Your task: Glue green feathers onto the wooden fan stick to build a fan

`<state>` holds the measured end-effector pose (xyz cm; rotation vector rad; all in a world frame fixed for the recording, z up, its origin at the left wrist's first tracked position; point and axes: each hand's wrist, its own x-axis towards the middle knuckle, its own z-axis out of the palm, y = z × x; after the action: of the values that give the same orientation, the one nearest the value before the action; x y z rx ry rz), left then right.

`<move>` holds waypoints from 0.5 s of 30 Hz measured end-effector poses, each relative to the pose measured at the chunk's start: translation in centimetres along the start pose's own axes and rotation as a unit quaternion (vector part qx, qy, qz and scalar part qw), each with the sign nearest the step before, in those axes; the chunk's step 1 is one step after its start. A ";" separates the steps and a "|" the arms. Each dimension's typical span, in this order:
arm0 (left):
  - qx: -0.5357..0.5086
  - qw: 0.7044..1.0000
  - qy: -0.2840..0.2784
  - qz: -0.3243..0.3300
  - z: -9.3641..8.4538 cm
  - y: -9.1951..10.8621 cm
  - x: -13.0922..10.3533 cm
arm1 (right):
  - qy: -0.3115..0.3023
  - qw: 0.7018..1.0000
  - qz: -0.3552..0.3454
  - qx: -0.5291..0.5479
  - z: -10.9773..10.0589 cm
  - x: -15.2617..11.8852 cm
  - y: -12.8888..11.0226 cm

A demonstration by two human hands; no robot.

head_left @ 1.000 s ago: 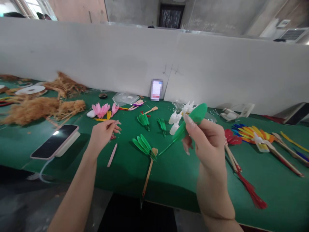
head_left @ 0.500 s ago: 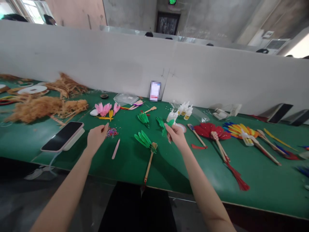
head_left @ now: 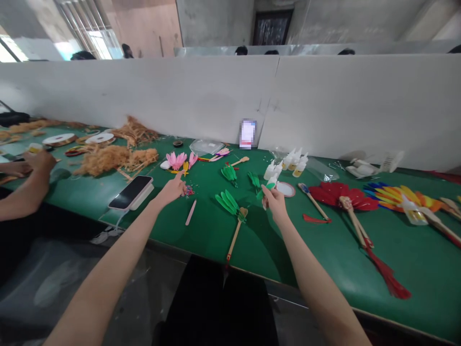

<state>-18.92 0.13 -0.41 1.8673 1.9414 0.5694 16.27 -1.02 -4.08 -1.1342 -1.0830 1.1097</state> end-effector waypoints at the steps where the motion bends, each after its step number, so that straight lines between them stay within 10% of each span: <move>1: 0.006 1.000 -0.003 0.001 -0.2 0.1 0.0 | -0.004 1.000 0.000 0.000 0.1 -0.1 -0.1; 15: 0.117 0.990 0.080 -0.022 -1.8 0.8 0.4 | -0.039 0.999 -0.015 -0.031 0.7 -0.7 -0.2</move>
<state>-19.22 0.54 1.58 1.9646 2.2314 0.5112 15.52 -1.68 -3.87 -1.1282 -1.1993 1.1111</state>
